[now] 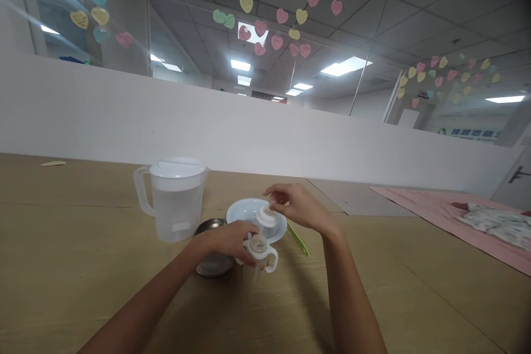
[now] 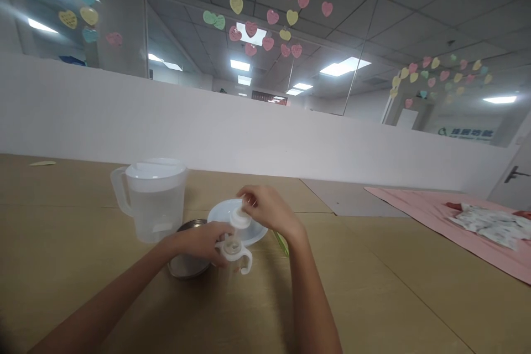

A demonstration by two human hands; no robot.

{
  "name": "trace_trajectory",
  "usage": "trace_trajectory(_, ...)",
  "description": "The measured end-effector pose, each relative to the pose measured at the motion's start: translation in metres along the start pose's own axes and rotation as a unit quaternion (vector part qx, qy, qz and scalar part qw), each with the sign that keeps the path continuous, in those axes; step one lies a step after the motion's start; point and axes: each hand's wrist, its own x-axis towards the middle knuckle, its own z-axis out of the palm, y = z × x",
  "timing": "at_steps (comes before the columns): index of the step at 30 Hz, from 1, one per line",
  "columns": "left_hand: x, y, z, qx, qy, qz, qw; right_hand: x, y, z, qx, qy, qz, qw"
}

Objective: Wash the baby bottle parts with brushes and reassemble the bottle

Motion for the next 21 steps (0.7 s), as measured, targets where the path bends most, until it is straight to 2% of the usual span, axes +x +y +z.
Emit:
trace_trajectory(4, -0.004, 0.0, -0.008, -0.032, 0.008, -0.007, 0.999, -0.001, -0.001, -0.005, 0.039, 0.099, 0.02, 0.994)
trace_trajectory(7, -0.006, 0.011, -0.013, -0.095, 0.089, 0.023, 0.991, 0.0, -0.002, -0.006, 0.071, 0.159, 0.022, 0.984)
trace_trajectory(10, -0.004, 0.024, -0.013, -0.159, 0.178, 0.082, 0.968, 0.002, -0.002, -0.005, 0.101, 0.202, 0.025, 0.974)
trace_trajectory(12, 0.001, 0.027, -0.012, -0.18, 0.241, 0.088, 0.95, 0.003, -0.002, -0.005, 0.12, 0.221, 0.027, 0.968)
trace_trajectory(15, 0.007, 0.017, -0.011, -0.175, 0.311, 0.058, 0.932, 0.003, 0.0, -0.007, 0.133, 0.247, 0.032, 0.959)
trace_trajectory(19, 0.013, -0.006, -0.01, -0.131, 0.328, 0.029, 0.935, 0.0, 0.007, -0.016, 0.121, 0.332, 0.064, 0.933)
trace_trajectory(21, 0.016, -0.015, -0.007, -0.082, 0.324, 0.025, 0.942, -0.002, 0.011, -0.021, 0.117, 0.354, 0.081, 0.924)
